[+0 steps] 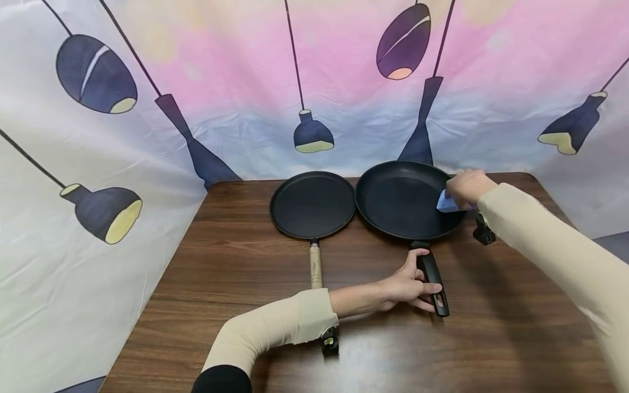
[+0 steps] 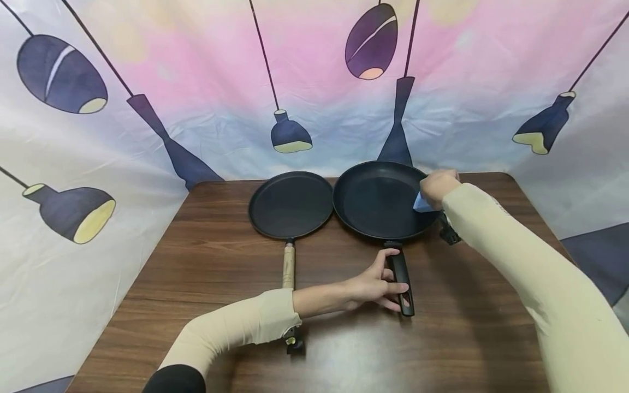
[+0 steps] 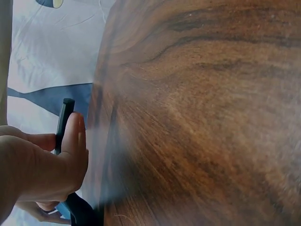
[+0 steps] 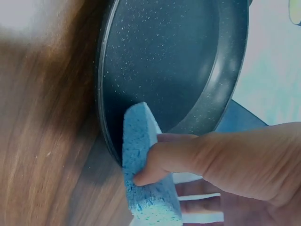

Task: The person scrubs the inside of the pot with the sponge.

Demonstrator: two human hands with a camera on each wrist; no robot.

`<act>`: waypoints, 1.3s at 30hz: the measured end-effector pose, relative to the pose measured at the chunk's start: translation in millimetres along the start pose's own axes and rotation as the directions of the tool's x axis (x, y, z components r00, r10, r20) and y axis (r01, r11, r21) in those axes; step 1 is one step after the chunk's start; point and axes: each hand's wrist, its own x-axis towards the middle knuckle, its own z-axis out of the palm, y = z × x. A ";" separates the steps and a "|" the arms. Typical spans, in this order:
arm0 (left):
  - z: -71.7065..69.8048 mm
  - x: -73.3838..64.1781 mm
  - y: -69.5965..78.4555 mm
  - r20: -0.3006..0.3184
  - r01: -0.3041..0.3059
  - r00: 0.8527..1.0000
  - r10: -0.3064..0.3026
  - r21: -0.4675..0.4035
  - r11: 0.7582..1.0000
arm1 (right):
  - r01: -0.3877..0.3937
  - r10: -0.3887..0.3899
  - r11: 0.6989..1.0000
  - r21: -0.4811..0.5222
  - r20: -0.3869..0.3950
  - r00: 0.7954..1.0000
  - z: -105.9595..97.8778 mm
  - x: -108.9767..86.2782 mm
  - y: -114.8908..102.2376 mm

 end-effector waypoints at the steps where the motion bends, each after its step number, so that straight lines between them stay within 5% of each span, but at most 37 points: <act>1: -0.4 0.4 -0.3 0.006 -0.001 1.000 0.001 -0.007 1.000 | 0.012 -0.013 1.000 0.026 0.026 1.000 -0.8 -0.6 0.9; 7: -1.1 -0.7 1.2 0.017 0.013 1.000 -0.012 -0.058 0.998 | 0.088 -0.112 0.987 0.135 0.183 0.977 -1.4 3.8 7.2; 15: -2.1 -4.7 0.7 0.013 0.013 1.000 -0.012 -0.064 0.998 | 0.088 -0.152 0.967 0.240 0.260 0.954 -4.9 0.5 10.4; 20: -5.2 -3.1 -0.3 0.055 0.013 0.998 -0.009 -0.061 0.998 | 0.048 -0.197 0.900 0.434 0.305 0.932 -3.0 -0.6 5.1; 25: -8.8 -1.2 -1.5 0.092 0.012 0.996 -0.006 -0.060 0.998 | 0.292 -0.444 0.827 0.481 0.237 0.864 2.9 13.1 -3.6; 28: -10.4 0.2 -1.9 0.105 0.008 0.994 -0.001 -0.065 0.998 | 0.423 -0.570 0.747 0.512 0.167 0.805 8.8 22.3 -7.4; 30: -10.9 0.4 -2.1 0.111 0.013 0.994 -0.005 -0.073 0.997 | 0.451 -0.607 0.701 0.552 0.130 0.784 13.3 26.5 -11.1; 33: -11.0 0.8 -3.4 0.124 0.017 0.992 -0.008 -0.066 0.998 | 0.445 -0.619 0.651 0.615 0.090 0.780 20.2 30.5 -19.8; 39: -12.2 0.0 -5.5 0.139 0.013 0.990 -0.005 -0.061 0.998 | 0.466 -0.578 0.607 0.644 -0.046 0.815 27.7 40.6 -46.0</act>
